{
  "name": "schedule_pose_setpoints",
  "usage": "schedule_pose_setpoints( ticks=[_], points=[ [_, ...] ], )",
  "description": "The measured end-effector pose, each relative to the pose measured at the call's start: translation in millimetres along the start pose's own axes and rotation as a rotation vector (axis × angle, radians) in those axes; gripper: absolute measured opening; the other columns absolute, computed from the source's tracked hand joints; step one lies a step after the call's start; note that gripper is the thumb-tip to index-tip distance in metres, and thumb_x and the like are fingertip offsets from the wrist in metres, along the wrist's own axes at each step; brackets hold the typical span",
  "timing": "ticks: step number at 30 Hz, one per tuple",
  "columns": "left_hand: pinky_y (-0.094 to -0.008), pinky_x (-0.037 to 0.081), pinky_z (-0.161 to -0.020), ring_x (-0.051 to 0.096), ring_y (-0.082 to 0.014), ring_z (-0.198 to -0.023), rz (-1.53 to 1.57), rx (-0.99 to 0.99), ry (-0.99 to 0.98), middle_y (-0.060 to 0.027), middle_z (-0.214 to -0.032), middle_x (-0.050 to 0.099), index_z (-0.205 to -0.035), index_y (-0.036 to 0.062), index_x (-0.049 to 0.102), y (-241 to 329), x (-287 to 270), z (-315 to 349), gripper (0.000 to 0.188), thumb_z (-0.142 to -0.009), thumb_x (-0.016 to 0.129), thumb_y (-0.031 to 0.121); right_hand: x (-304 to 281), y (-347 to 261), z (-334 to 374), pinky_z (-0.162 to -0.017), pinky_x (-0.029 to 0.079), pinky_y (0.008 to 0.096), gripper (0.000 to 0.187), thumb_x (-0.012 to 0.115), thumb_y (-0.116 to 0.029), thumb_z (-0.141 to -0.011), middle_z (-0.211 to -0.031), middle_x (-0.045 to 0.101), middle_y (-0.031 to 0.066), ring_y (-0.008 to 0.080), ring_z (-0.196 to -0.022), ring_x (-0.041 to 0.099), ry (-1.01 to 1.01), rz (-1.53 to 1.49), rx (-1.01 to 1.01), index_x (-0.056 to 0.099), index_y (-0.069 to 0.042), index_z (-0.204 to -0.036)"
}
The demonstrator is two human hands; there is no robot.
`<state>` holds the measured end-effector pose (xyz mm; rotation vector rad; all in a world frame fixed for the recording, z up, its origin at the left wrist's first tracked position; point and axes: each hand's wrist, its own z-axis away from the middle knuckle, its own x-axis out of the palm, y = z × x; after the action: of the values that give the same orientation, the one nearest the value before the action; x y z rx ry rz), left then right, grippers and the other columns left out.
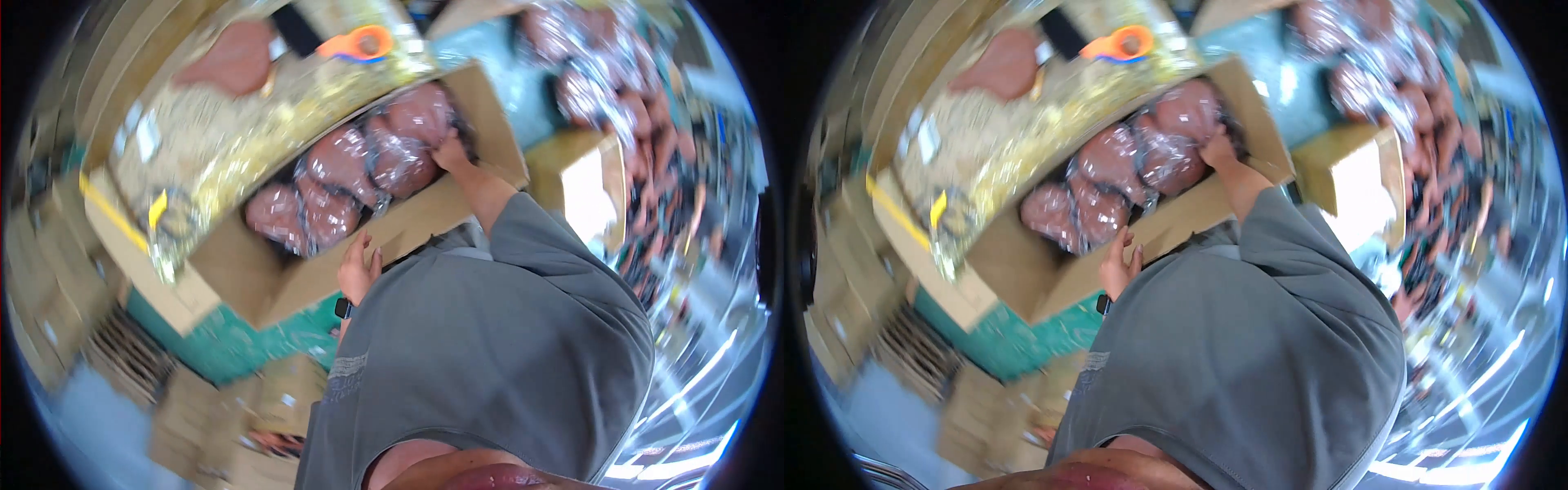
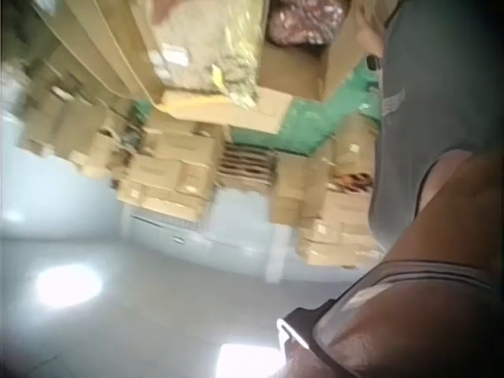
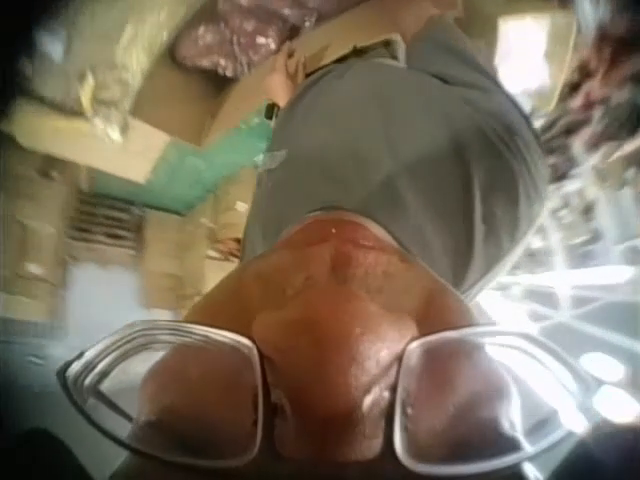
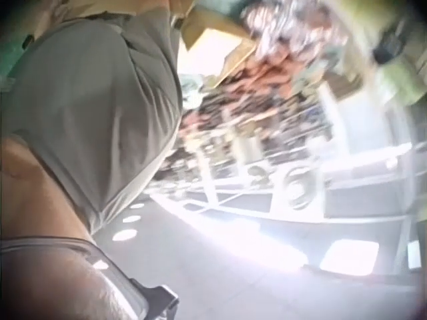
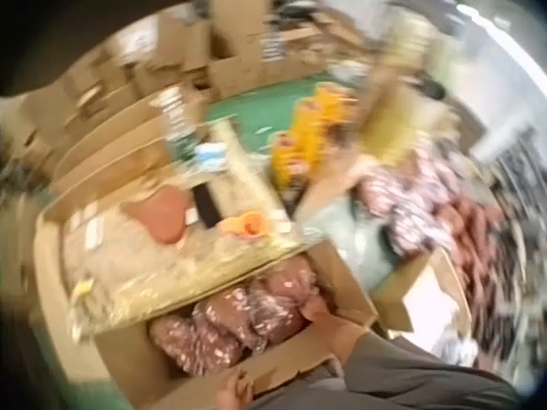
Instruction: Packing bicycle seats into bags and then into a cardboard shipping box.
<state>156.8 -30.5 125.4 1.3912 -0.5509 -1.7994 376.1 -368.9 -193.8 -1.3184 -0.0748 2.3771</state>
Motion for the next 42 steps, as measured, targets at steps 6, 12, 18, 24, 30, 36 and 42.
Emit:
schedule_pose_setpoints(
  ticks=[6,12,18,24,30,36,42],
  points=[
    [-0.0445,0.058,-0.100,0.074,-0.0342,-0.118,-0.181,0.375,-0.423,-0.0181,-0.129,0.076,-0.152,0.0063,0.059,21,-18,-45,0.059,-0.096,0.077,0.014,-113,-116,106,-0.098,0.055,0.0689,0.057,0.079,-0.051,-0.093,-0.141,0.073,0.0120,0.0375,-0.134,0.066,-0.194,0.460,0.039,0.075,-0.020,-0.140],
    [-0.0410,0.058,-0.101,0.073,-0.0288,-0.115,-0.054,0.482,-0.573,-0.0196,-0.130,0.075,-0.153,-0.0027,0.056,76,5,-26,0.055,-0.101,0.073,0.008,-217,-87,353,-0.088,0.058,0.0542,0.055,0.074,-0.035,-0.098,-0.108,0.076,0.0218,0.0444,-0.101,0.073,0.621,-0.687,-0.719,0.060,-0.005,-0.142],
    [-0.0387,0.058,-0.099,0.073,-0.0269,-0.111,-0.064,0.693,-0.853,-0.0178,-0.128,0.074,-0.150,-0.0028,0.058,134,110,99,0.048,-0.104,0.068,0.004,-41,236,631,-0.094,0.060,0.0496,0.031,0.074,-0.026,-0.092,-0.110,0.078,0.0165,0.0387,-0.106,0.073,0.911,-0.507,0.500,0.082,-0.009,-0.116],
    [-0.0402,0.059,-0.096,0.075,-0.0298,-0.108,-0.344,1.125,-1.130,-0.0175,-0.121,0.077,-0.142,0.0001,0.066,177,219,247,0.043,-0.101,0.074,0.008,236,416,1065,-0.084,0.059,0.0577,0.021,0.053,-0.015,-0.101,-0.103,0.077,0.0189,0.0432,-0.096,0.075,0.717,-0.271,2.140,0.073,-0.007,-0.103],
    [-0.0422,0.060,-0.095,0.075,-0.0332,-0.111,-0.553,1.448,-1.264,-0.0151,-0.121,0.078,-0.141,0.0047,0.067,192,274,332,0.044,-0.099,0.076,0.011,351,355,1210,-0.099,0.057,0.0554,0.041,0.064,-0.011,-0.100,-0.134,0.062,0.0155,0.0368,-0.123,0.062,0.367,-0.234,2.262,0.063,-0.012,-0.141],
    [-0.0447,0.060,-0.092,0.074,-0.0349,-0.109,-0.683,1.653,-1.414,-0.0155,-0.119,0.077,-0.139,0.0051,0.068,210,299,382,0.041,-0.099,0.075,0.014,377,316,1252,-0.107,0.053,0.0562,0.045,0.069,-0.021,-0.102,-0.156,0.055,0.0143,0.0398,-0.137,0.055,0.566,-0.061,2.190,0.067,-0.028,-0.146],
    [-0.0463,0.059,-0.092,0.072,-0.0384,-0.109,-0.677,1.679,-1.400,-0.0172,-0.121,0.076,-0.139,0.0073,0.068,210,280,358,0.043,-0.098,0.075,0.016,276,291,1220,-0.116,0.045,0.0580,0.040,0.068,-0.023,-0.103,-0.168,0.047,0.0150,0.0443,-0.145,0.050,0.751,0.385,1.904,0.072,-0.025,-0.143]
  ],
)
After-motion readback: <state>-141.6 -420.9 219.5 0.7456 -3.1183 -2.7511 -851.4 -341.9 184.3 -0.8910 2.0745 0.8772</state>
